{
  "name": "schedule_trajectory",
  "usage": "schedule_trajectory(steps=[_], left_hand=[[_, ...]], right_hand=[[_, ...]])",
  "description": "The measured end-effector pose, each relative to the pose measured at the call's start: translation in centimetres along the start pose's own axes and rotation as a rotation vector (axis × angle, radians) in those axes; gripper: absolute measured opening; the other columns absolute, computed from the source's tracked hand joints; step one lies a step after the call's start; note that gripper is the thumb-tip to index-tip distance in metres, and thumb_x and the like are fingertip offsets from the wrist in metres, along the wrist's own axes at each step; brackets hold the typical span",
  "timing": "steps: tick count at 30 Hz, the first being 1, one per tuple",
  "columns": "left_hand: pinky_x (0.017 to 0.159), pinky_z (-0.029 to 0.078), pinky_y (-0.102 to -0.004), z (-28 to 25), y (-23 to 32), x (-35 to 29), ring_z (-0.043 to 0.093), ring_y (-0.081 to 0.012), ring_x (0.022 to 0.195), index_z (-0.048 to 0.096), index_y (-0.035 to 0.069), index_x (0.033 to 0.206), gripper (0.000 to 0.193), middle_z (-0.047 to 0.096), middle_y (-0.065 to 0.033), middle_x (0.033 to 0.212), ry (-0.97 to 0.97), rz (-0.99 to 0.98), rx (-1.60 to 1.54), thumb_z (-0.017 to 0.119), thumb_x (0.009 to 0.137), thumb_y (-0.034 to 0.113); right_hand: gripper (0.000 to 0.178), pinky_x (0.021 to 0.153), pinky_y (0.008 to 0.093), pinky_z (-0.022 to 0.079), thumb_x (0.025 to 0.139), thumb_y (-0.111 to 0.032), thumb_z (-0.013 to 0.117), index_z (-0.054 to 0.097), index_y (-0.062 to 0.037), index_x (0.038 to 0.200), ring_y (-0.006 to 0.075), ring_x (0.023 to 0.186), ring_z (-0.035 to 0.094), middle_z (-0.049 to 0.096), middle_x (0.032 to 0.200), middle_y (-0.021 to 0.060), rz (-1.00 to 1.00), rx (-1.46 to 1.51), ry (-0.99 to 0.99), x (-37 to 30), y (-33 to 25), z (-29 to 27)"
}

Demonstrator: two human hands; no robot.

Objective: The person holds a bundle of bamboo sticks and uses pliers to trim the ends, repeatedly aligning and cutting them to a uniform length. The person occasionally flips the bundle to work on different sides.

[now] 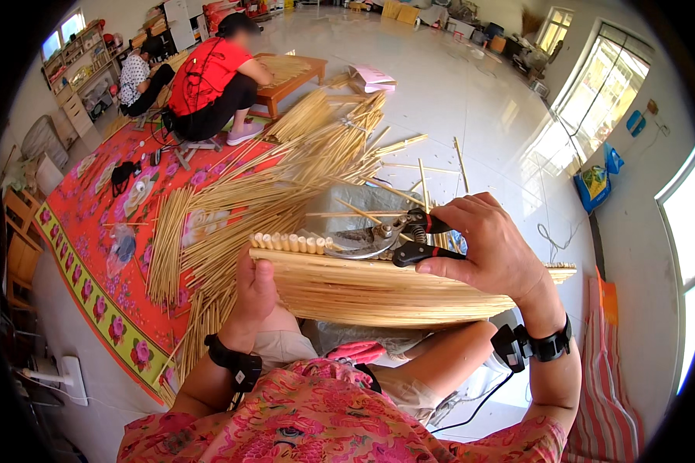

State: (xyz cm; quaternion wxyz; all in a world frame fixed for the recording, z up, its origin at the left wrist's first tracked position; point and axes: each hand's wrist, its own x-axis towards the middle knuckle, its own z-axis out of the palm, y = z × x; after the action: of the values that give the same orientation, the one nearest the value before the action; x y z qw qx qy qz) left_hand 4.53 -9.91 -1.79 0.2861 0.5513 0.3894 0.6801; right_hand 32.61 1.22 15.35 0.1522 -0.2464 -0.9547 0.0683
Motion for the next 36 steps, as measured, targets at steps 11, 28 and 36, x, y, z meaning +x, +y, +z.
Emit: schedule_trajectory(steps=[11,28,36], left_hand=[[0.085,0.043,-0.0257,0.32,0.02,-0.08,0.054,-0.0106,0.097,0.051,-0.001,0.119,0.047,0.06,-0.0045,0.107,0.025,0.011,-0.043,0.052,0.095,0.039],[0.082,0.043,-0.0243,-0.01,0.11,-0.16,0.053,-0.0087,0.093,0.052,-0.001,0.118,0.043,0.059,-0.0032,0.105,0.012,-0.015,0.018,0.052,0.096,0.036],[0.084,0.043,-0.0249,0.18,0.04,-0.09,0.053,-0.0094,0.095,0.052,-0.001,0.117,0.043,0.059,-0.0038,0.106,0.025,0.003,0.003,0.052,0.096,0.036]], right_hand=[[0.06,0.078,0.0374,0.041,0.068,-0.05,0.075,0.062,0.0003,0.097,0.0307,0.075,0.056,0.06,0.081,0.012,-0.066,-0.152,0.105,-0.23,-0.85,-0.09],[0.059,0.08,0.0376,0.041,0.07,-0.049,0.074,0.063,0.0003,0.1,0.0312,0.081,0.058,0.063,0.087,0.0125,-0.013,-0.023,0.027,-0.16,0.07,0.14],[0.058,0.08,0.0371,0.041,0.07,-0.05,0.074,0.062,-0.0002,0.097,0.0312,0.08,0.057,0.062,0.085,0.0122,-0.049,-0.083,0.066,-0.12,-0.41,-0.19]])
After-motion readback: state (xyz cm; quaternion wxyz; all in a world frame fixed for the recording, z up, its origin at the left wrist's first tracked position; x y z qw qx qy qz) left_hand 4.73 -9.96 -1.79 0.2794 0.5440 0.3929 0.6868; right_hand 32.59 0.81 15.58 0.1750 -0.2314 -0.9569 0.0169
